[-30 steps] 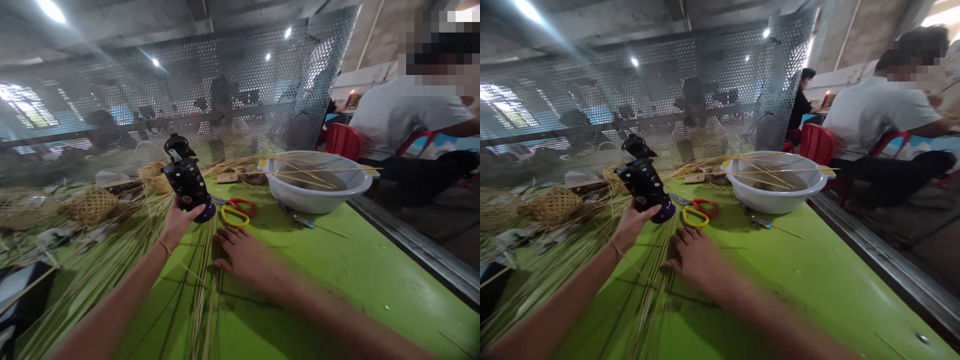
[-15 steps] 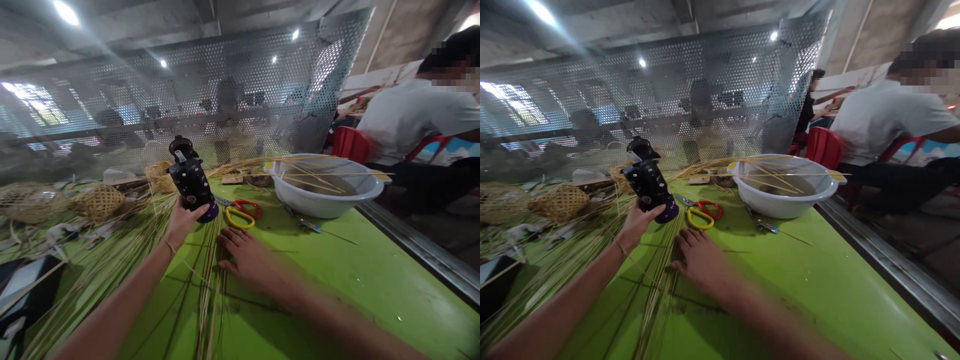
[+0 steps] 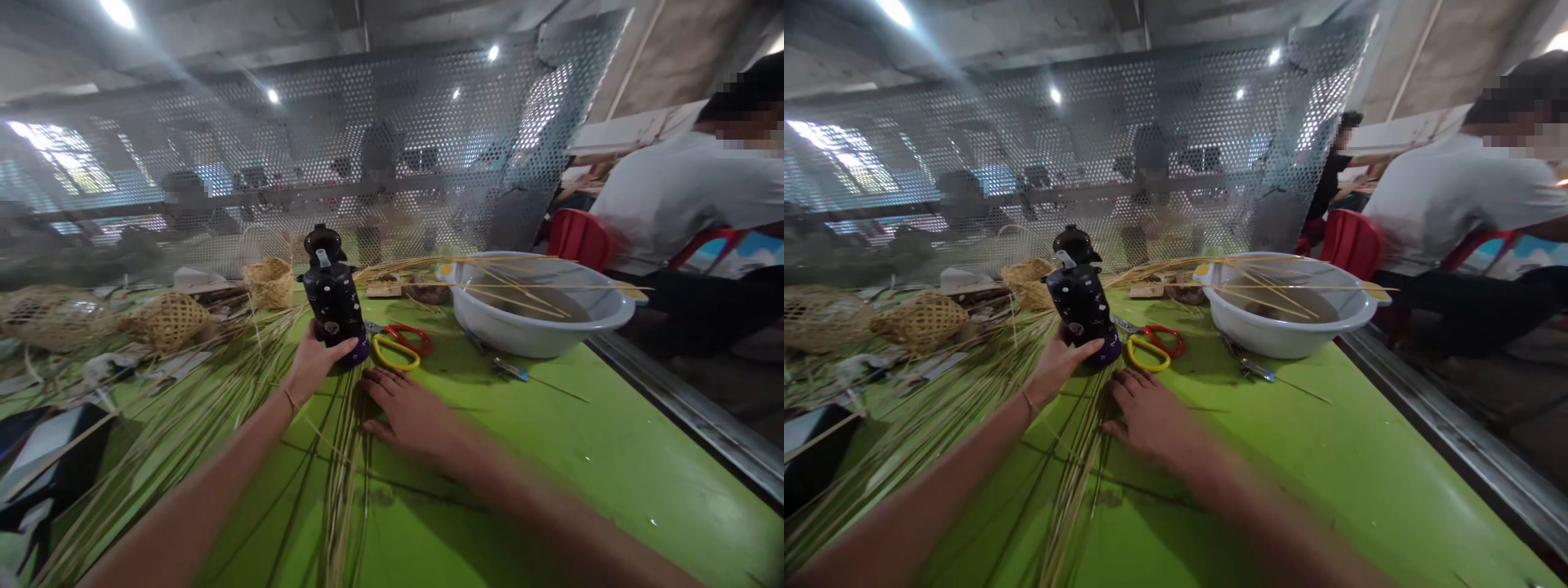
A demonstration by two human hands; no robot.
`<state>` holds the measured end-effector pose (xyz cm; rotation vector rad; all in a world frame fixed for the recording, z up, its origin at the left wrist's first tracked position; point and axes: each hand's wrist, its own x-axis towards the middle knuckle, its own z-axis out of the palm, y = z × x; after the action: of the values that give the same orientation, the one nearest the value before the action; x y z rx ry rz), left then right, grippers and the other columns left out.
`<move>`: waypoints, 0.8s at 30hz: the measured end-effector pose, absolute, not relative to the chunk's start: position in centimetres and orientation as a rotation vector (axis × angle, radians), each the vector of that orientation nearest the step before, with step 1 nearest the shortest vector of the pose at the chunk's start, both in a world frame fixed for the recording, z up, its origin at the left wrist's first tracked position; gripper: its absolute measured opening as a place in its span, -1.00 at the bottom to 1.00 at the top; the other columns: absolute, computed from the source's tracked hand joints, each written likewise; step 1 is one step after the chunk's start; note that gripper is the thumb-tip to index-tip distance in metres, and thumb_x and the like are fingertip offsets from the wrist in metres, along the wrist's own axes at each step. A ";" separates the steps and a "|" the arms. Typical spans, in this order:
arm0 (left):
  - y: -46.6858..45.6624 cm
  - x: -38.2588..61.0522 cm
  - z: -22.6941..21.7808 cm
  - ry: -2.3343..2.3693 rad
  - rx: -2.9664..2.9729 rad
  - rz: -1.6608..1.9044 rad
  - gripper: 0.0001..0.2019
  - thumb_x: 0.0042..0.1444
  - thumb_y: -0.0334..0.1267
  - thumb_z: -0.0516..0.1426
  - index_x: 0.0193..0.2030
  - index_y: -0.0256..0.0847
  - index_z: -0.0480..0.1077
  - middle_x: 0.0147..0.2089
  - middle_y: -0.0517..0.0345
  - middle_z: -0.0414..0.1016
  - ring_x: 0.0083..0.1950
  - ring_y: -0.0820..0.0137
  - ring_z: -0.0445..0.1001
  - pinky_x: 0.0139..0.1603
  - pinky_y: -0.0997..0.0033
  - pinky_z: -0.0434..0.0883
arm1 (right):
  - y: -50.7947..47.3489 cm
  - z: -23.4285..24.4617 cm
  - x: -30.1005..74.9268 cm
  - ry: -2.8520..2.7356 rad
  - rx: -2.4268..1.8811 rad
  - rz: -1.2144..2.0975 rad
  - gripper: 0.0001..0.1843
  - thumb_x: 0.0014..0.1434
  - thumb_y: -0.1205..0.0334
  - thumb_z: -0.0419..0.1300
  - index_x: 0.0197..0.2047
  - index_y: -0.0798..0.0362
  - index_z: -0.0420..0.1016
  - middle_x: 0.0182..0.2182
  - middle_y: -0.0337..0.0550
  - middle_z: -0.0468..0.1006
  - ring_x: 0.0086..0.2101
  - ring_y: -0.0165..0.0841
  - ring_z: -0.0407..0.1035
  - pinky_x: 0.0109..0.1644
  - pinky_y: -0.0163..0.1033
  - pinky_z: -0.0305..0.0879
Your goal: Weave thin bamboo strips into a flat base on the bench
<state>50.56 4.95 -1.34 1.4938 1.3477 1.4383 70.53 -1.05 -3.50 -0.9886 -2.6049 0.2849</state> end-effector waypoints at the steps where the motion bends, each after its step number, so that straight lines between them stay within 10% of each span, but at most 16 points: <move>1: 4.9 50.6 -1.3 1.351 1.498 1.428 -0.36 -0.18 -0.12 0.40 0.04 -0.23 0.30 0.01 -0.07 0.52 0.00 0.14 0.49 0.06 0.13 0.41 | -1.0 -3.5 70.5 -2.609 -0.979 0.280 -0.34 0.32 -0.04 0.09 0.31 0.26 0.25 0.30 0.20 0.25 0.28 -0.03 0.12 0.37 0.08 0.02; 24: 4.5 51.2 -1.2 1.439 1.597 1.337 -0.41 -0.21 -0.11 0.40 -0.04 -0.15 0.29 -0.09 0.01 0.58 -0.08 0.11 0.55 -0.04 0.16 0.43 | -1.2 -2.3 70.9 -2.608 -0.891 0.388 -0.41 0.37 -0.03 0.02 0.33 0.15 0.18 0.32 0.13 0.21 0.31 -0.15 0.04 0.40 0.05 -0.07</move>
<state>51.18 4.50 -1.17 1.5968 1.4392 1.3372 70.88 -1.23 -2.33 -0.8910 -2.6082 0.3880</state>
